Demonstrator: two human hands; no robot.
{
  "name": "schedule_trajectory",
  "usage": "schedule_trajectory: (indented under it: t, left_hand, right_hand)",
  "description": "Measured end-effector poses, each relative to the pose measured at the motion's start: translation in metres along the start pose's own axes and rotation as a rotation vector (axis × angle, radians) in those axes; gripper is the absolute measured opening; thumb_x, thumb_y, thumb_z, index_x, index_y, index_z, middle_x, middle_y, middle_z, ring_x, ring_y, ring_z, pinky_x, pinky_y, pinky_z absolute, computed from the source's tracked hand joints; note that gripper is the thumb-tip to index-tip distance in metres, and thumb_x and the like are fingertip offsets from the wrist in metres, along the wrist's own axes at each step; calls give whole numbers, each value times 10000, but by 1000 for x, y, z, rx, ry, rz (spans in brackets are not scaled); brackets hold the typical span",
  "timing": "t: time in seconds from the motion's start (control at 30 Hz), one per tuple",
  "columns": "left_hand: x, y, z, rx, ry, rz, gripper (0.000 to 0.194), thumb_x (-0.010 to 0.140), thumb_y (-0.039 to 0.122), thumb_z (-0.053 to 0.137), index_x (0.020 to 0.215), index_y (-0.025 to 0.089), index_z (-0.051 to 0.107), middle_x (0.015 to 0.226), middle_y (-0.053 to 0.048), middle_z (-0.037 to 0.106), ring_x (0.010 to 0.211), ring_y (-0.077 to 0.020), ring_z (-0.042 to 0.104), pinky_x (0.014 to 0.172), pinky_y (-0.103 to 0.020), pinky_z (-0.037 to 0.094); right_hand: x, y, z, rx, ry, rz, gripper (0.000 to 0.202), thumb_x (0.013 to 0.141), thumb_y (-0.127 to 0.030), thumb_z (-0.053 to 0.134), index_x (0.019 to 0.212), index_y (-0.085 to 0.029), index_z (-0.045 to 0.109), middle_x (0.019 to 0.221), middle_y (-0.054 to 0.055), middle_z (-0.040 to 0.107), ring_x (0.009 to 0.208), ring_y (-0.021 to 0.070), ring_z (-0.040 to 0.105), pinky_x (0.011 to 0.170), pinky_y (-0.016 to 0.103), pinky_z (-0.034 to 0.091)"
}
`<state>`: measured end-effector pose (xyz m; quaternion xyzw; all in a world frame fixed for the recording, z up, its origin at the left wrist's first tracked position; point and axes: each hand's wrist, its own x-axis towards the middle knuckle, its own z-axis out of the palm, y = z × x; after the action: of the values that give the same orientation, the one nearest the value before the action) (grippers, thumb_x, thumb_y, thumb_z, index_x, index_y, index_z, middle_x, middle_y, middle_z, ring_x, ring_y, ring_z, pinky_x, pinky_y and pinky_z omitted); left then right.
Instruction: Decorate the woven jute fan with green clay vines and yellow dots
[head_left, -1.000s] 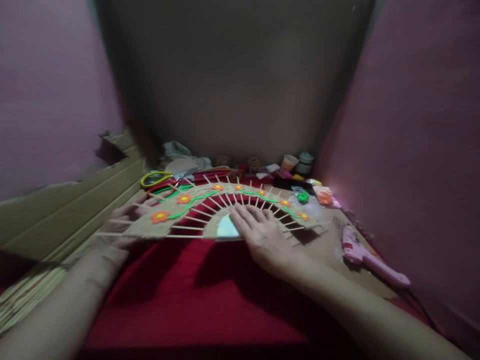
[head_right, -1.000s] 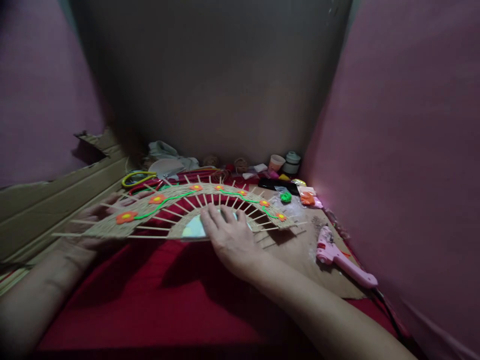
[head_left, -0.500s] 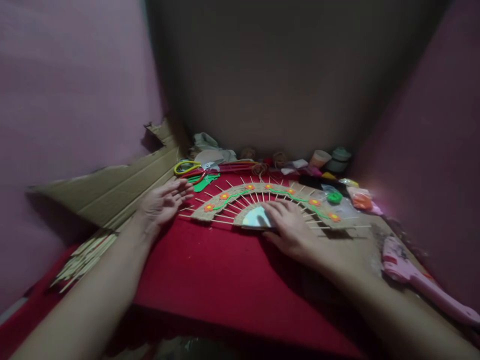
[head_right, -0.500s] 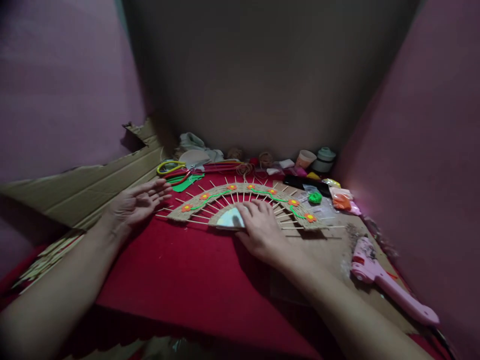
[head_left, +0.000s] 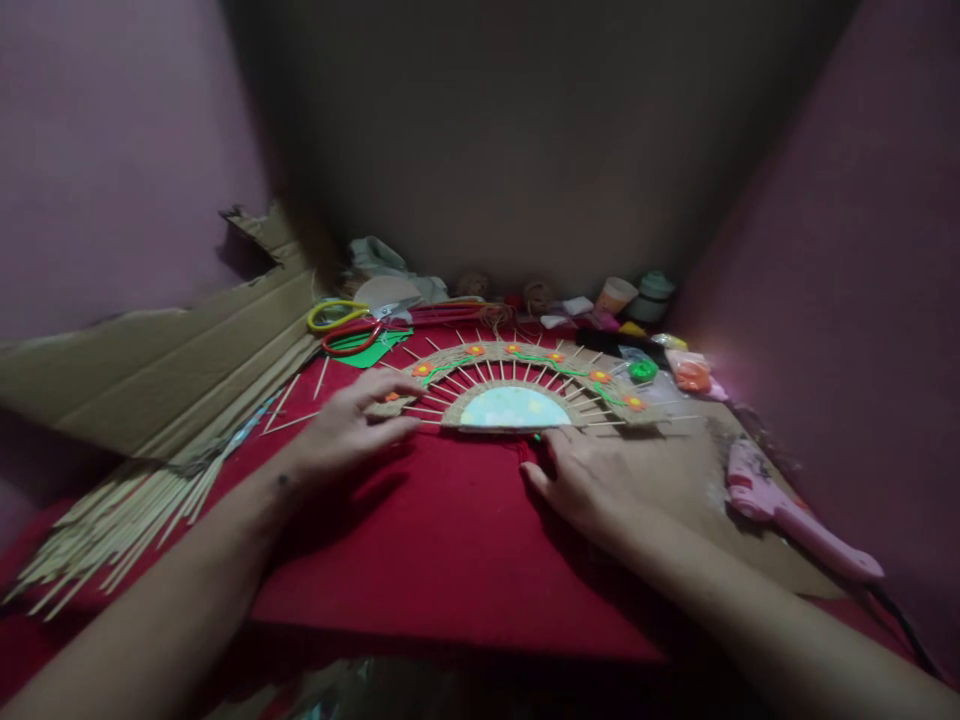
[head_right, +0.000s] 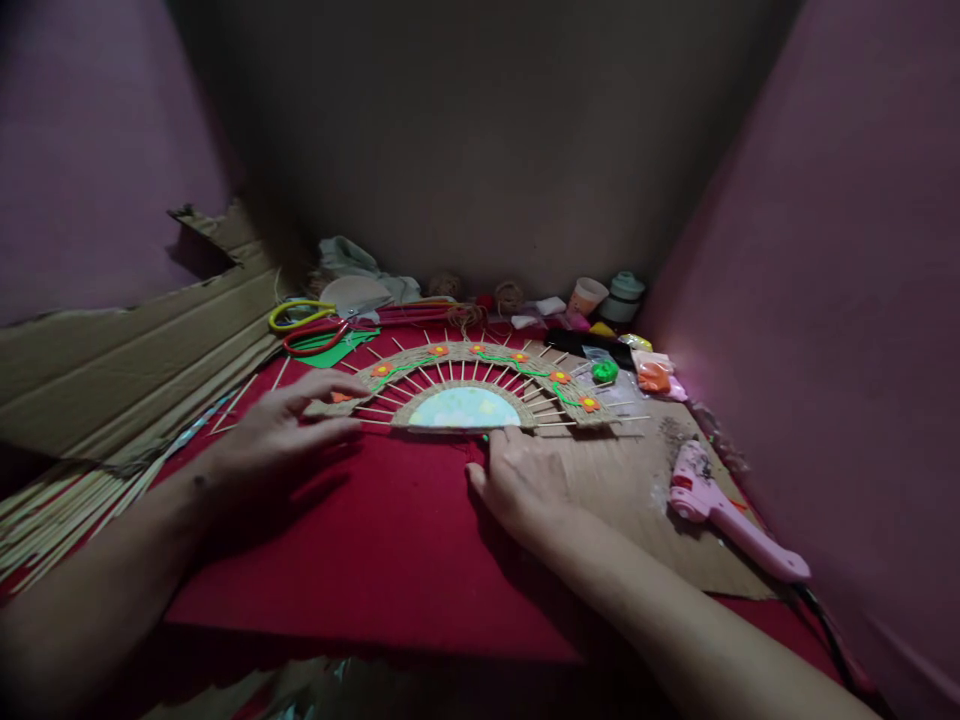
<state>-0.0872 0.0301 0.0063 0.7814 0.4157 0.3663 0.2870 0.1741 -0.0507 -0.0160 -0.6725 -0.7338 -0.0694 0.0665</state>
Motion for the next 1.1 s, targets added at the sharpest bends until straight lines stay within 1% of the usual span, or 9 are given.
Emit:
schedule_trajectory:
  t: [0.1, 0.17, 0.4, 0.57, 0.7, 0.8, 0.9, 1.0, 1.1]
  left_hand:
    - [2, -9, 20, 368, -144, 294, 253, 806, 266, 593, 1043, 180, 604, 1039, -89, 617, 999, -254, 528, 888, -450, 427]
    - [5, -17, 31, 515, -136, 380, 191, 858, 203, 499, 1021, 148, 583, 994, -107, 608, 936, -241, 523, 835, -429, 437]
    - [7, -27, 45, 655, -48, 388, 184, 905, 123, 388, 946, 129, 568, 920, -114, 586, 851, -228, 477, 789, -404, 424]
    - [3, -19, 45, 678, -76, 407, 208, 871, 77, 399, 974, 132, 572, 915, -104, 586, 850, -222, 476, 787, -391, 428]
    - [-4, -10, 44, 647, -107, 415, 242, 820, 51, 433, 991, 141, 579, 937, -95, 591, 882, -216, 491, 801, -372, 440]
    - [-9, -3, 41, 545, -135, 435, 300, 768, 47, 463, 1023, 152, 580, 970, -85, 607, 914, -215, 514, 822, -378, 450]
    - [-7, -4, 32, 428, 24, 382, 317, 746, 58, 456, 1009, 174, 591, 963, -61, 640, 917, -200, 561, 845, -379, 469]
    - [2, -14, 19, 362, 309, 171, 309, 791, 93, 420, 1045, 167, 580, 974, -72, 648, 905, -188, 599, 822, -361, 499]
    - [10, -26, 10, 377, 327, 97, 383, 818, 118, 410, 1182, 157, 525, 1006, -92, 650, 949, -210, 600, 851, -400, 490]
  right_hand:
    - [8, -7, -1, -11, -28, -57, 187, 867, -228, 473, 928, -125, 617, 881, 139, 683, 780, 248, 635, 645, 323, 407]
    - [13, -9, -1, -4, -40, -94, 189, 863, -129, 430, 881, -127, 618, 841, 144, 680, 781, 239, 632, 654, 316, 393]
    - [17, -2, -12, 163, -87, -85, 151, 842, -161, 448, 782, -156, 586, 742, 80, 656, 664, 176, 588, 574, 263, 367]
    - [15, 14, -24, 937, -435, -46, 126, 784, -269, 493, 696, -179, 484, 610, -21, 487, 541, 96, 417, 494, 210, 311]
    - [13, 20, -33, 1119, -672, -243, 179, 741, -326, 583, 719, -165, 508, 658, -21, 476, 592, 94, 393, 542, 214, 323]
    - [8, 21, -38, 1167, -825, -252, 237, 759, -369, 595, 686, -156, 522, 639, -8, 511, 583, 96, 426, 545, 220, 331]
    - [4, 22, -34, 1135, -635, -164, 290, 783, -405, 568, 620, -172, 509, 568, -6, 523, 540, 110, 462, 511, 230, 334]
    - [3, 22, -21, 965, -225, -203, 284, 842, -342, 498, 609, -181, 523, 557, 3, 525, 544, 129, 485, 523, 248, 362]
    - [5, 23, -9, 725, 196, -353, 189, 858, -234, 475, 724, -163, 586, 697, 53, 576, 656, 163, 526, 609, 286, 417]
